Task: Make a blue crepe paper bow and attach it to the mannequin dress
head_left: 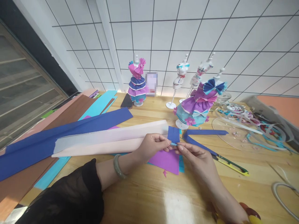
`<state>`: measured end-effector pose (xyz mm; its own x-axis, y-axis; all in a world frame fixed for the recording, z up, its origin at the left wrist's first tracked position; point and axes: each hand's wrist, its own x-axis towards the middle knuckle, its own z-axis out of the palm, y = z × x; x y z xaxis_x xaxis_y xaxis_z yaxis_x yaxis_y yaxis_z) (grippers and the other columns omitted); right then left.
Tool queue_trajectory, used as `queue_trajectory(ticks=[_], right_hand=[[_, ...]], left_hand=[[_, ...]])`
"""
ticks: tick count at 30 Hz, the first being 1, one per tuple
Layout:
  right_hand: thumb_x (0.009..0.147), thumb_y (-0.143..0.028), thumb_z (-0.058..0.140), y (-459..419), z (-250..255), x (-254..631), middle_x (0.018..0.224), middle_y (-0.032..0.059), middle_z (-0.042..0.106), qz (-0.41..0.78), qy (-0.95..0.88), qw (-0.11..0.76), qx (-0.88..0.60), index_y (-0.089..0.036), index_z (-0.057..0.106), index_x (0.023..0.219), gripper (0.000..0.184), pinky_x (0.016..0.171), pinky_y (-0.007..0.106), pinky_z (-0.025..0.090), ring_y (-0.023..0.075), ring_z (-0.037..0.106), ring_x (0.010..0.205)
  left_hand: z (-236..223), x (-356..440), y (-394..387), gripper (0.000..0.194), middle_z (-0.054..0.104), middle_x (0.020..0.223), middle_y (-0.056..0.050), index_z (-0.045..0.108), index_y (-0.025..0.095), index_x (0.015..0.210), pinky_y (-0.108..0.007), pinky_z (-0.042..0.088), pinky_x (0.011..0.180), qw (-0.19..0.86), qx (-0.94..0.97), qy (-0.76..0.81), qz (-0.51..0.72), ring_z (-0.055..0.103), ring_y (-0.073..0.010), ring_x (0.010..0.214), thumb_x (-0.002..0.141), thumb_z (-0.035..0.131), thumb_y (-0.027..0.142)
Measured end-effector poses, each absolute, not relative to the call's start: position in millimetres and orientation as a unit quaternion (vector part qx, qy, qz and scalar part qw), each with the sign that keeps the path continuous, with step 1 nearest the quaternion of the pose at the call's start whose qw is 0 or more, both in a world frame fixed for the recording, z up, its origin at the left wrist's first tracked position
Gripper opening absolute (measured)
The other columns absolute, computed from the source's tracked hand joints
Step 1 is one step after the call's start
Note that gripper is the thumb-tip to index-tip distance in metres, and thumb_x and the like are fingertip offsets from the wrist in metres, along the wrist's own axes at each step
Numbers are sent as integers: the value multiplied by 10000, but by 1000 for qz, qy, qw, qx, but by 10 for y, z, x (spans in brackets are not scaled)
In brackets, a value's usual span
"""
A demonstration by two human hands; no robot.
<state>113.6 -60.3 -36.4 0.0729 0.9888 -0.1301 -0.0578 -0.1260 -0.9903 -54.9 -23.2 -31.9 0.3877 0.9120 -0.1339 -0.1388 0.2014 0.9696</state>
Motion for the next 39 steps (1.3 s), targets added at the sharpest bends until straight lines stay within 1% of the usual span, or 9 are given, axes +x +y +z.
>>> queue_trajectory(ticks=[6, 11, 15, 17, 19, 23, 29, 35, 39], right_hand=[[610, -361, 761, -597, -370, 1136, 676, 40, 710, 543, -404, 518, -523, -199, 708, 749, 219, 700, 303, 503, 173, 647, 675], [601, -345, 770, -603, -373, 1146, 686, 36, 713, 548, -392, 523, -522, -201, 706, 744, 212, 689, 271, 495, 154, 643, 666], [607, -333, 768, -612, -365, 1151, 707, 21, 715, 523, -400, 530, -534, -211, 707, 739, 190, 681, 247, 491, 130, 633, 648], [606, -341, 766, -614, -359, 1151, 706, 28, 711, 511, -404, 531, -543, -203, 706, 741, 202, 679, 263, 497, 139, 632, 645], [600, -353, 766, -613, -351, 1150, 685, 40, 704, 501, -409, 532, -547, -189, 703, 743, 226, 681, 295, 506, 162, 635, 647], [601, -363, 762, -615, -341, 1150, 660, 35, 695, 498, -415, 530, -547, -193, 701, 739, 228, 690, 310, 511, 169, 636, 646], [619, -375, 748, -624, -347, 1152, 687, 40, 700, 484, -430, 528, -550, -200, 707, 750, 223, 693, 323, 517, 179, 637, 662], [612, -345, 758, -625, -348, 1150, 693, 16, 702, 493, -420, 531, -546, -216, 704, 747, 194, 694, 289, 508, 156, 632, 661], [614, -364, 749, -637, -328, 1150, 718, 35, 708, 474, -427, 525, -564, -208, 702, 747, 211, 702, 314, 511, 181, 638, 686]], left_hand=[[-300, -539, -248, 251, 654, 642, -46, 644, 112, 714, -235, 457, 645, 653, 509, 395, 397, 597, -115, 624, 680, 677, 359], [-356, -551, -254, 268, 678, 711, -63, 657, 115, 756, -258, 474, 694, 647, 525, 372, 409, 618, -131, 682, 698, 661, 377], [-366, -554, -255, 319, 692, 789, -79, 655, 120, 898, -273, 489, 697, 661, 516, 355, 413, 625, -127, 669, 692, 674, 362], [-357, -549, -258, 376, 694, 796, -83, 638, 121, 970, -279, 496, 681, 666, 508, 358, 412, 633, -133, 660, 680, 687, 355], [-352, -539, -265, 407, 695, 808, -96, 626, 113, 993, -289, 502, 672, 670, 508, 353, 411, 646, -157, 695, 668, 698, 347], [-375, -520, -285, 359, 697, 847, -115, 631, 110, 926, -303, 506, 691, 681, 509, 336, 406, 654, -198, 794, 653, 711, 330], [-397, -512, -293, 303, 698, 820, -100, 663, 104, 838, -294, 510, 682, 658, 521, 357, 410, 646, -166, 719, 670, 690, 354], [-352, -515, -304, 266, 702, 795, -87, 675, 110, 812, -284, 510, 681, 655, 512, 362, 422, 640, -151, 688, 656, 705, 323], [-338, -526, -317, 267, 700, 815, -93, 680, 109, 822, -282, 509, 696, 648, 520, 366, 419, 642, -161, 725, 667, 697, 325]])
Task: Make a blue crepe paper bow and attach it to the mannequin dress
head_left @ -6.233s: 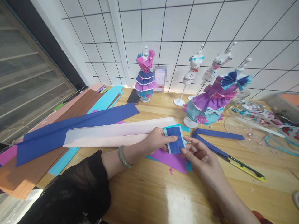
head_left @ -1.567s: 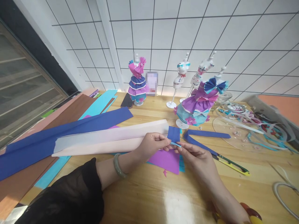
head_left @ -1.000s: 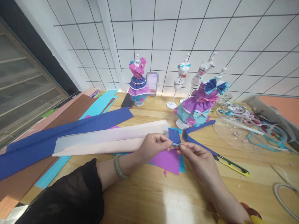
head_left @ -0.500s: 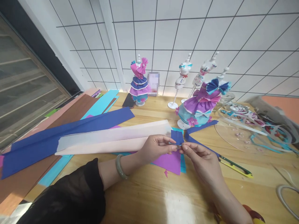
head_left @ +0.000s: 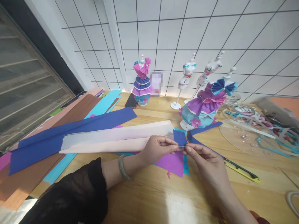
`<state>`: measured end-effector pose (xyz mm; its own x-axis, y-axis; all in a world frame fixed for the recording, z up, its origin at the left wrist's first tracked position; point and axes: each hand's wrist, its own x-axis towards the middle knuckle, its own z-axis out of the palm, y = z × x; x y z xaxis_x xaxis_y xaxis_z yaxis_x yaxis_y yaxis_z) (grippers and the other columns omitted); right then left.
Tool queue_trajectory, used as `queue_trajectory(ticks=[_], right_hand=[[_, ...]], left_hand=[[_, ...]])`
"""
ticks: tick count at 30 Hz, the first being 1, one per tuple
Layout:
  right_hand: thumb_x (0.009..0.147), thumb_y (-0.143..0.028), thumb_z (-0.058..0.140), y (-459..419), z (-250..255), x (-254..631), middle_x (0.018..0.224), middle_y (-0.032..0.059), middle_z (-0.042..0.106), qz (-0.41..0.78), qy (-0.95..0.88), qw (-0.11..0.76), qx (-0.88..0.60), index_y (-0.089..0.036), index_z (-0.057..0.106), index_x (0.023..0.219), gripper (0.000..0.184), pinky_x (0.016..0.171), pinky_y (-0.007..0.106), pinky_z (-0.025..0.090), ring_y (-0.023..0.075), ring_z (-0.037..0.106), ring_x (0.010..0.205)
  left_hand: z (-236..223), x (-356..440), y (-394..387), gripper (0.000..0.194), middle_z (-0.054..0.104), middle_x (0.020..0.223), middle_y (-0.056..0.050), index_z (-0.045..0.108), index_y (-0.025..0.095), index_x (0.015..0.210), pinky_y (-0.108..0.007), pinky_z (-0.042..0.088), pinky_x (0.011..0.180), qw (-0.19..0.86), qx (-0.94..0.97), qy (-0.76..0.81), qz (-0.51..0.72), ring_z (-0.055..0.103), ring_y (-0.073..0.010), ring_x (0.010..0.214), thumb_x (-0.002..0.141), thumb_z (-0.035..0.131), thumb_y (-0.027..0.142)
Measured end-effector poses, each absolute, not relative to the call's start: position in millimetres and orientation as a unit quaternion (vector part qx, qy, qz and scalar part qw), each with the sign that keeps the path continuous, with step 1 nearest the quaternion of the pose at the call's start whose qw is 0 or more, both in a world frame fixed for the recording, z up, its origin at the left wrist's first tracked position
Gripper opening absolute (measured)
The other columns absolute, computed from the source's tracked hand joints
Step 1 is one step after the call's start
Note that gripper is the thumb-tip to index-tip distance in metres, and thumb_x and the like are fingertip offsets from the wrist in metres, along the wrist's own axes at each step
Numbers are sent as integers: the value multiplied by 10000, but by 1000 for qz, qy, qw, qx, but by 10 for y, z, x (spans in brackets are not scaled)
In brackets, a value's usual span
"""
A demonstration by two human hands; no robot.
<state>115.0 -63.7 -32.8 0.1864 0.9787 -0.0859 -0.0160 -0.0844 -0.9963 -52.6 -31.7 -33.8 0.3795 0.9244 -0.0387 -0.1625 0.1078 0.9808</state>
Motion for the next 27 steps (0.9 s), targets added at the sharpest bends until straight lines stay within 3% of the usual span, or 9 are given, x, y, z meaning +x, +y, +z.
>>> queue_trajectory(ticks=[7, 16, 27], right_hand=[[612, -367, 745, -659, -316, 1130, 754, 46, 714, 446, -432, 531, -577, -207, 703, 745, 212, 710, 330, 518, 192, 643, 706], [622, -332, 745, -702, -293, 1123, 712, 3, 701, 436, -427, 539, -581, -224, 692, 723, 158, 687, 243, 504, 139, 626, 688], [656, -301, 718, -751, -258, 1072, 708, 19, 700, 380, -459, 551, -584, -214, 689, 725, 115, 620, 262, 532, 151, 632, 640]], left_hand=[[-381, -522, -338, 287, 702, 823, -101, 674, 107, 840, -285, 522, 679, 637, 521, 367, 433, 647, -160, 694, 673, 694, 340], [-387, -501, -364, 243, 703, 839, -108, 650, 104, 833, -313, 536, 693, 642, 509, 355, 450, 662, -191, 749, 695, 680, 302], [-218, -476, -418, 170, 697, 739, -83, 630, 101, 745, -263, 532, 653, 636, 495, 377, 456, 651, -146, 646, 685, 676, 252]])
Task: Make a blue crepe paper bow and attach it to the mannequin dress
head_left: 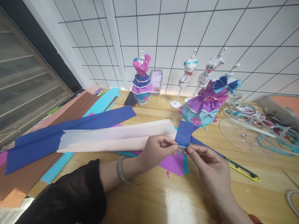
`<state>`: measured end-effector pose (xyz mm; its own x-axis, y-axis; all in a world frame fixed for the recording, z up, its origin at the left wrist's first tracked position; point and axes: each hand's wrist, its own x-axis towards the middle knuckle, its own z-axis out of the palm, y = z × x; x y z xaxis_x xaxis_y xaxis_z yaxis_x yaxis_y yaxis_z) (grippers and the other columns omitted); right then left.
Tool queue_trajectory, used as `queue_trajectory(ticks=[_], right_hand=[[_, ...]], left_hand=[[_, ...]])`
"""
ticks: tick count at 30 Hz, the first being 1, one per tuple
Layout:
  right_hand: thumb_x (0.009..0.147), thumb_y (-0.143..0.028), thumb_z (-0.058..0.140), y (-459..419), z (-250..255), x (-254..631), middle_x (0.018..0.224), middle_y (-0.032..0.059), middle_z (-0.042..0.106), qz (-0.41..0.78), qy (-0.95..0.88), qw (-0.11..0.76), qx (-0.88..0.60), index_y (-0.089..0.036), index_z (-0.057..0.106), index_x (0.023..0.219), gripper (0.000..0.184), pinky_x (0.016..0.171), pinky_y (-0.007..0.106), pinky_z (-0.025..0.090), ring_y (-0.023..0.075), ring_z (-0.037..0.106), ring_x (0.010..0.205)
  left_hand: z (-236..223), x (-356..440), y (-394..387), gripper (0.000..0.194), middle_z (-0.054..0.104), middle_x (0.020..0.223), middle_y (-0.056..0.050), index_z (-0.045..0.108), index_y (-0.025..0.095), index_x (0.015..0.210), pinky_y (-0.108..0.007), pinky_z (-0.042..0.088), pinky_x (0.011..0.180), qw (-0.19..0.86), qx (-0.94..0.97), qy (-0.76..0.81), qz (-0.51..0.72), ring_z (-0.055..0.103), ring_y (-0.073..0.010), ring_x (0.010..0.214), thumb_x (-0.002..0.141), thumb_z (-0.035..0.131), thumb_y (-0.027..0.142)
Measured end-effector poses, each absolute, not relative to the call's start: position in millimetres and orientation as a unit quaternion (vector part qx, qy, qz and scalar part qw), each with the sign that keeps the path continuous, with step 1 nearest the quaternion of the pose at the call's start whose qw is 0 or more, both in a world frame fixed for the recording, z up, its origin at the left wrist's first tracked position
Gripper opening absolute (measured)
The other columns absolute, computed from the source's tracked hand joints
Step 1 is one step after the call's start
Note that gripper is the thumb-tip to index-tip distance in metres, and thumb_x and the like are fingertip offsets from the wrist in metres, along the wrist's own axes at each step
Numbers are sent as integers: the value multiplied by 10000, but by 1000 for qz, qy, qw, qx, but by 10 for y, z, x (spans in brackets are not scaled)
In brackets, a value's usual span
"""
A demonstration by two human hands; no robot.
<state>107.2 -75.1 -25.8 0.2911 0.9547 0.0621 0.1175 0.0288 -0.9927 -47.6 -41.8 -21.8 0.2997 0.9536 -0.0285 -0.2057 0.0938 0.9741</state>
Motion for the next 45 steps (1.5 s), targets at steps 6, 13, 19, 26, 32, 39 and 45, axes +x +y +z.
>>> queue_trajectory(ticks=[6, 13, 19, 26, 32, 39, 45], right_hand=[[654, -280, 721, -765, -235, 1054, 685, 6, 698, 370, -459, 566, -576, -212, 689, 712, 95, 601, 240, 540, 141, 641, 624], [656, -280, 726, -749, -239, 1067, 662, -13, 696, 401, -442, 559, -576, -219, 696, 713, 89, 608, 186, 523, 107, 635, 616], [666, -289, 721, -730, -254, 1078, 670, -10, 695, 414, -441, 554, -572, -212, 692, 703, 90, 619, 166, 511, 96, 627, 633], [683, -264, 713, -729, -257, 1097, 681, -16, 693, 458, -453, 554, -528, -225, 685, 768, 97, 640, 187, 526, 104, 643, 643], [646, -257, 740, -707, -256, 1074, 701, -17, 703, 456, -444, 559, -532, -236, 691, 777, 142, 632, 182, 517, 104, 642, 646], [675, -312, 717, -721, -307, 1117, 703, -4, 698, 462, -434, 546, -548, -222, 702, 740, 112, 679, 204, 491, 108, 613, 672], [680, -323, 713, -707, -328, 1109, 713, 11, 696, 470, -432, 545, -543, -211, 693, 752, 134, 678, 238, 496, 133, 621, 680]], left_hand=[[-161, -445, -445, 168, 687, 693, -66, 598, 104, 725, -266, 544, 642, 642, 479, 378, 463, 659, -155, 657, 671, 684, 238], [-212, -459, -428, 203, 702, 729, -62, 622, 107, 845, -267, 549, 665, 654, 483, 364, 454, 666, -152, 678, 683, 681, 214], [-234, -478, -417, 241, 708, 776, -84, 643, 96, 861, -267, 551, 664, 656, 499, 365, 434, 668, -157, 682, 675, 695, 240], [-271, -484, -396, 214, 707, 788, -90, 652, 91, 814, -252, 549, 648, 661, 495, 357, 437, 666, -164, 714, 681, 690, 253], [-250, -483, -388, 203, 705, 783, -96, 649, 88, 806, -261, 547, 650, 670, 487, 352, 436, 665, -172, 720, 683, 687, 245], [-219, -501, -388, 211, 699, 776, -82, 666, 98, 815, -262, 548, 652, 664, 497, 355, 431, 658, -163, 717, 720, 655, 286], [-184, -500, -384, 196, 698, 744, -73, 653, 100, 778, -253, 542, 629, 673, 476, 354, 443, 660, -160, 699, 704, 672, 281]])
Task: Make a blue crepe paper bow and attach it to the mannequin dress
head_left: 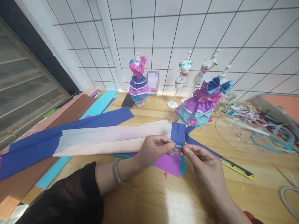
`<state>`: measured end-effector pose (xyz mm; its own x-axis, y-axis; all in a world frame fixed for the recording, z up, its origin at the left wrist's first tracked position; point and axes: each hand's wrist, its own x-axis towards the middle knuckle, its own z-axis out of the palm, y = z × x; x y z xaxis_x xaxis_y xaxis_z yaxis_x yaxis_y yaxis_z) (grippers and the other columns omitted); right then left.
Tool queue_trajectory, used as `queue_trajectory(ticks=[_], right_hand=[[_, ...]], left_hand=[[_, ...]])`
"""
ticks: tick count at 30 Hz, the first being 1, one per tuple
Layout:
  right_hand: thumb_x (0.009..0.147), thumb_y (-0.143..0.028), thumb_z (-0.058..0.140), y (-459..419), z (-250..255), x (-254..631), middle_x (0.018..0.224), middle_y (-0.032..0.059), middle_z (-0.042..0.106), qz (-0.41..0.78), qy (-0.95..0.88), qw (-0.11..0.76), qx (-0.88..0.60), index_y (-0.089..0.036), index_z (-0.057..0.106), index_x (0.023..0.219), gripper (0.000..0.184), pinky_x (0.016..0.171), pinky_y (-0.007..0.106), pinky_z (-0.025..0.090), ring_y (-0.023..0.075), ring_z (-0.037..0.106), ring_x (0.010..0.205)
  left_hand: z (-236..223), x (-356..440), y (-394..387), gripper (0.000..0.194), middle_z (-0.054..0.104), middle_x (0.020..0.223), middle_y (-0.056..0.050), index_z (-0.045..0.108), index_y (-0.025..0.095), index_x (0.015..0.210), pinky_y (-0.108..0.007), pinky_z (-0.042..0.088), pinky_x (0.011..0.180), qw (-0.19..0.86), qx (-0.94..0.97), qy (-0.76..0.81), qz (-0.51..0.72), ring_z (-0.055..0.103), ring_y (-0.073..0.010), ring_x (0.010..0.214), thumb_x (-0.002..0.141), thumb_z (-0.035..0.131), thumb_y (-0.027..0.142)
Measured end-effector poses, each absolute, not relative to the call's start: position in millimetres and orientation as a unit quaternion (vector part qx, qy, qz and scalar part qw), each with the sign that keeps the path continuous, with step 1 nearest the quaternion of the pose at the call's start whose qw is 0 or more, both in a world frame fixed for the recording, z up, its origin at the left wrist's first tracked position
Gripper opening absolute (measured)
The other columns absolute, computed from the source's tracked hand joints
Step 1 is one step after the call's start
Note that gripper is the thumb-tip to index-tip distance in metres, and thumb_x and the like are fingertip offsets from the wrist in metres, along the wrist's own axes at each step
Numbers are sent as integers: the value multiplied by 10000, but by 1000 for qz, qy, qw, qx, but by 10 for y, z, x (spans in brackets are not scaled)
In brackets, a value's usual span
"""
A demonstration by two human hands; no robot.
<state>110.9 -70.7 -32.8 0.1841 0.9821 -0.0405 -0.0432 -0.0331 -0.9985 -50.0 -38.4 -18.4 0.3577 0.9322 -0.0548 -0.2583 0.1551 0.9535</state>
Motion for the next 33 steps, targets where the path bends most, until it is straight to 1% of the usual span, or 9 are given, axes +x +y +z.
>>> queue_trajectory(ticks=[4, 8, 11, 14, 17, 21, 25, 33], right_hand=[[689, -329, 699, -699, -320, 1106, 731, 30, 697, 463, -443, 540, -545, -197, 682, 752, 147, 675, 266, 510, 160, 632, 698], [696, -316, 691, -711, -294, 1111, 748, 35, 698, 456, -454, 535, -547, -203, 673, 744, 124, 681, 283, 521, 174, 636, 717], [702, -305, 687, -720, -278, 1115, 771, 40, 702, 457, -461, 533, -543, -209, 673, 721, 99, 681, 288, 525, 176, 638, 721], [700, -293, 688, -727, -267, 1120, 759, 33, 699, 451, -467, 532, -543, -216, 675, 699, 78, 652, 265, 519, 162, 630, 698], [697, -288, 687, -732, -258, 1117, 726, 24, 689, 439, -473, 530, -550, -222, 680, 694, 67, 620, 243, 505, 149, 616, 673], [686, -297, 685, -732, -244, 1096, 691, 23, 668, 421, -481, 533, -554, -215, 676, 670, 84, 571, 238, 488, 146, 594, 636], [677, -305, 682, -727, -228, 1073, 652, 24, 649, 408, -484, 536, -559, -207, 667, 650, 103, 513, 236, 468, 142, 570, 585], [669, -316, 687, -719, -225, 1066, 701, 26, 675, 400, -496, 524, -566, -215, 674, 678, 103, 601, 263, 507, 162, 608, 648]], left_hand=[[-196, -495, -382, 198, 697, 732, -81, 639, 96, 760, -258, 535, 631, 674, 468, 356, 447, 663, -178, 723, 689, 685, 276], [-199, -505, -381, 211, 701, 755, -85, 641, 101, 762, -277, 529, 660, 671, 477, 366, 435, 658, -162, 672, 682, 689, 290], [-172, -513, -382, 215, 698, 726, -72, 643, 108, 739, -278, 526, 662, 666, 478, 383, 426, 653, -155, 644, 661, 702, 299], [-141, -515, -381, 201, 692, 687, -58, 642, 114, 707, -274, 524, 656, 662, 477, 400, 418, 653, -157, 636, 647, 707, 294], [-134, -516, -379, 166, 691, 682, -53, 643, 116, 696, -259, 516, 651, 654, 487, 405, 413, 651, -151, 639, 662, 692, 272], [-143, -520, -388, 136, 689, 680, -48, 640, 120, 718, -236, 500, 649, 641, 509, 400, 412, 645, -137, 653, 702, 656, 255], [-146, -521, -398, 125, 685, 679, -51, 629, 117, 712, -234, 492, 650, 637, 515, 397, 415, 638, -136, 657, 701, 652, 240], [-172, -519, -373, 119, 686, 696, -49, 612, 126, 695, -255, 502, 682, 640, 502, 397, 424, 652, -153, 695, 678, 660, 233]])
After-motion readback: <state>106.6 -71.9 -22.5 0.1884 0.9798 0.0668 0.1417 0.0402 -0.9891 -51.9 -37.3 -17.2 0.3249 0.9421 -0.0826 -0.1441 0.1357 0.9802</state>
